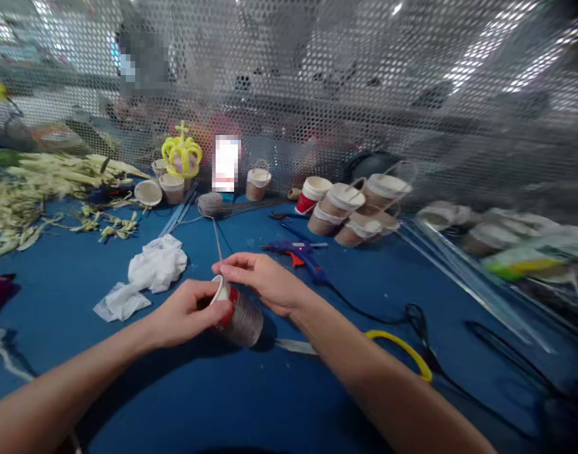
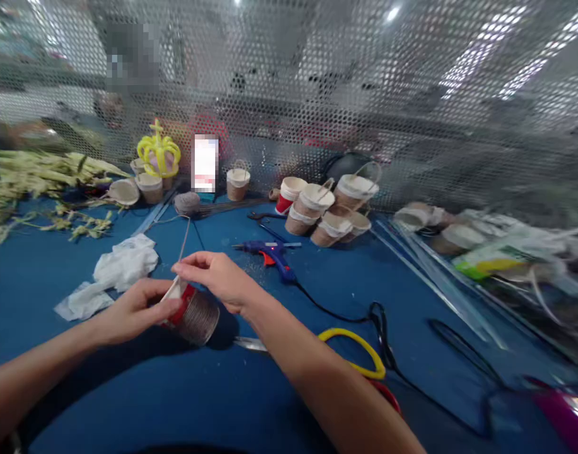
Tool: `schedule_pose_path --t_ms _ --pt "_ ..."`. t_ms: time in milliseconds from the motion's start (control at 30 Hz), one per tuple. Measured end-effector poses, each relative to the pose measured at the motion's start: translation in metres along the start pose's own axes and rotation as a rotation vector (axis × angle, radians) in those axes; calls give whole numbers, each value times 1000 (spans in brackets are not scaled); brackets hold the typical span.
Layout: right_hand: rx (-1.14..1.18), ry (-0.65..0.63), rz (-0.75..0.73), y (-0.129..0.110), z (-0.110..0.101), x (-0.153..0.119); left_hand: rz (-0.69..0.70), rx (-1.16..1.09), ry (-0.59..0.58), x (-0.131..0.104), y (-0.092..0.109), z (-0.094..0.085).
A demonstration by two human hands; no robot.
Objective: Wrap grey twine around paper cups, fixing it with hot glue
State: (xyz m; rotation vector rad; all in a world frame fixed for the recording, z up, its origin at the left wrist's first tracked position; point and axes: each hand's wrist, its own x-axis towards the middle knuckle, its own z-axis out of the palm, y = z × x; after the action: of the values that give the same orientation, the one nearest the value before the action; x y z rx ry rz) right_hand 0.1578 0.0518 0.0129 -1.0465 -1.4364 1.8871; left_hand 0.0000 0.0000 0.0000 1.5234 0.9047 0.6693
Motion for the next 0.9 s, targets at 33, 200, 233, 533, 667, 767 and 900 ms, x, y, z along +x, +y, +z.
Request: schedule_pose_path --t_ms 33,200,233,533,667,767,900 --pt "18 31 -8 -1 0 -4 -28 -25 9 1 0 0" --pt "71 149 -109 -5 -3 -19 -195 -277 131 6 -2 0" --pt "65 153 -138 -6 -3 -22 -223 -347 150 7 -2 -1" --pt "-69 206 -294 -17 0 -33 -320 -576 155 8 1 -5" --pt "-105 229 -307 -19 -1 -35 -336 -587 179 9 1 -5" --pt "-126 229 -312 -20 -1 -37 -348 -589 197 11 1 -6" --pt "-149 239 -309 -21 -1 -38 -360 -547 213 11 0 -5"
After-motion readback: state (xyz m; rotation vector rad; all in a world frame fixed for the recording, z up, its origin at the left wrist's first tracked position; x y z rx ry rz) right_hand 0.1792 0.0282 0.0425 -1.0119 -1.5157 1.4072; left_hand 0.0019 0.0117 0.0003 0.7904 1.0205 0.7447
